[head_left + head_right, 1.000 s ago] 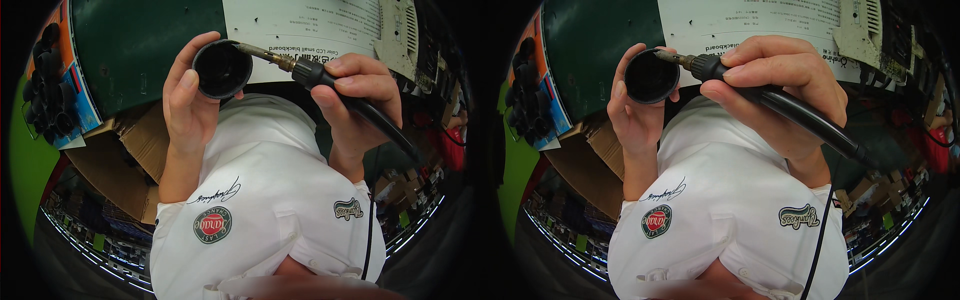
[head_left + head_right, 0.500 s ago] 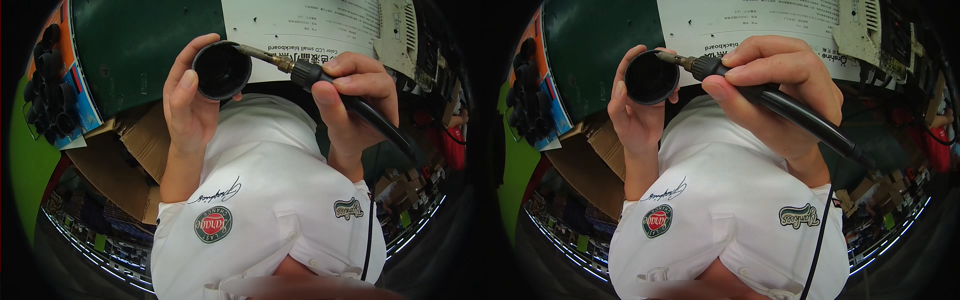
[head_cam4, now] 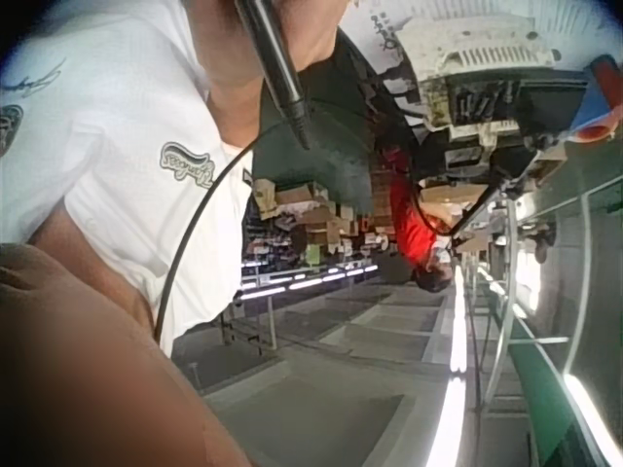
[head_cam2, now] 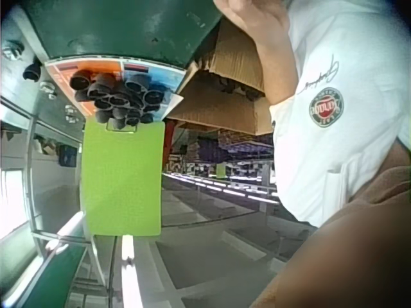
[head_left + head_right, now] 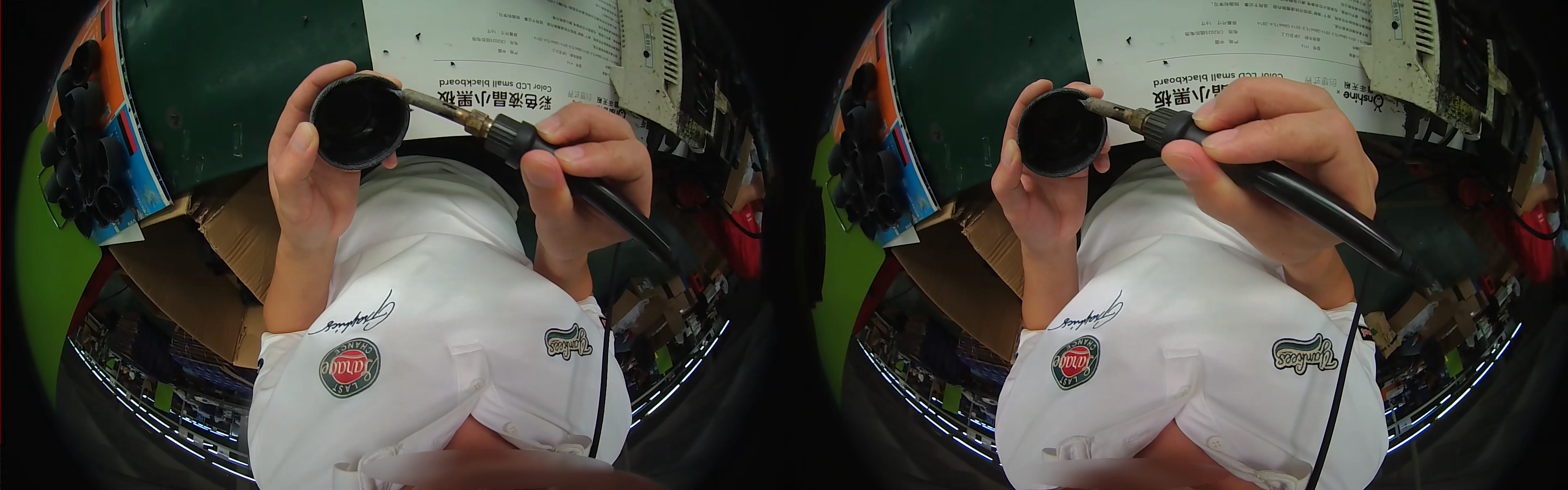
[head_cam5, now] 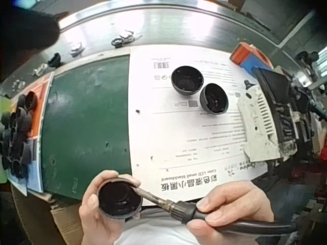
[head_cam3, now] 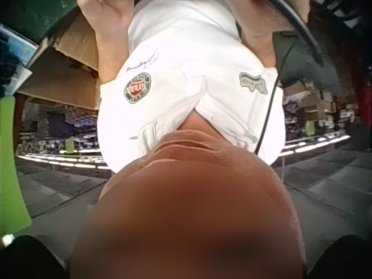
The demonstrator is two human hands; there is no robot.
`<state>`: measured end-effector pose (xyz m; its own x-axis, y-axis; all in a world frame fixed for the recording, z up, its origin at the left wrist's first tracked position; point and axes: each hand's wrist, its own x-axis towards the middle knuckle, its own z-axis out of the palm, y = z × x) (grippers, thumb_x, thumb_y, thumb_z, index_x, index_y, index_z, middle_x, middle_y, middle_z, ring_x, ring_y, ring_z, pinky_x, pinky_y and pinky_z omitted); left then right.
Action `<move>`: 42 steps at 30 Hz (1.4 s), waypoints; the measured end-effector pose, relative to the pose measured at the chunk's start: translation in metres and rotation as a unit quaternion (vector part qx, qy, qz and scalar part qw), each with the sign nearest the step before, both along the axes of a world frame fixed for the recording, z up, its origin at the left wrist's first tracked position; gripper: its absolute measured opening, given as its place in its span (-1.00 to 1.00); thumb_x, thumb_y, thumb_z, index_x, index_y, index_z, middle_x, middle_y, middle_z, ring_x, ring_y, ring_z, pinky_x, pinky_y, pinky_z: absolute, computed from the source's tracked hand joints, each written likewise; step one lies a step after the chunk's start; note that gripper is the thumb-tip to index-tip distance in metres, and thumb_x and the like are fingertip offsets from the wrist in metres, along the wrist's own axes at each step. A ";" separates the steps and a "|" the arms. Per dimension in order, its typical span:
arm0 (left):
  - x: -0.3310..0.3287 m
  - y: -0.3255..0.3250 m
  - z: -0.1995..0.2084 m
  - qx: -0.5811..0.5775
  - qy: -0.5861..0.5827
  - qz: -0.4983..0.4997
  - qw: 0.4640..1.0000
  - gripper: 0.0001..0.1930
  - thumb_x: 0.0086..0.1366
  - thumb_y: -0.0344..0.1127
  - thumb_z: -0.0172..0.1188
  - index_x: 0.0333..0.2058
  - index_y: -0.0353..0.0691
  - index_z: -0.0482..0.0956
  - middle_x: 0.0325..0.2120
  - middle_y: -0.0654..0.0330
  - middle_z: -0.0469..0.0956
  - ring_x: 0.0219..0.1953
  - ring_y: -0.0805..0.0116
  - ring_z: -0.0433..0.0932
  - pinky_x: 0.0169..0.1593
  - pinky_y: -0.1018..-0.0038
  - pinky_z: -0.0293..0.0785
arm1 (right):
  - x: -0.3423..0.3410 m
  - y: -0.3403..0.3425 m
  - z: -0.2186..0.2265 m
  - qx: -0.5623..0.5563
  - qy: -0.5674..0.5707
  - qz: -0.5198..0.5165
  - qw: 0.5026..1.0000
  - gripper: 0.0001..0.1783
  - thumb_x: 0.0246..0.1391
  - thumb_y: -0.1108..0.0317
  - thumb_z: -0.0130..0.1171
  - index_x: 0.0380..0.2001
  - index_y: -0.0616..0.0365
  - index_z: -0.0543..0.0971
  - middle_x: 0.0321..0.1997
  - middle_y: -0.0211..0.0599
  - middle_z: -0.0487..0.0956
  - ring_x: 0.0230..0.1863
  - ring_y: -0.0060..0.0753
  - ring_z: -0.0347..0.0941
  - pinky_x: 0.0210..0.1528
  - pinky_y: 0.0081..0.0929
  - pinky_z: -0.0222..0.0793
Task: The person solders internal components of small electronic housings with a soldering iron, working on circuit boards within the housings.
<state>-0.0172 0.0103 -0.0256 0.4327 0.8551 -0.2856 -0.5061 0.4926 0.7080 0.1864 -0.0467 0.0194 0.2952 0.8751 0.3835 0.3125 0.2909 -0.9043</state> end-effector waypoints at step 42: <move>0.000 0.000 0.003 0.009 0.055 -0.031 0.998 -0.39 0.28 0.03 -0.12 0.18 -0.28 0.21 0.01 -0.28 0.35 -0.31 0.16 0.52 -0.35 0.40 0.51 | -0.005 0.001 0.003 -0.002 -0.017 0.021 1.000 -0.68 -0.11 0.42 0.43 -0.39 0.09 0.42 -0.31 -0.10 0.54 -0.40 -0.48 0.47 -0.37 -0.63 0.41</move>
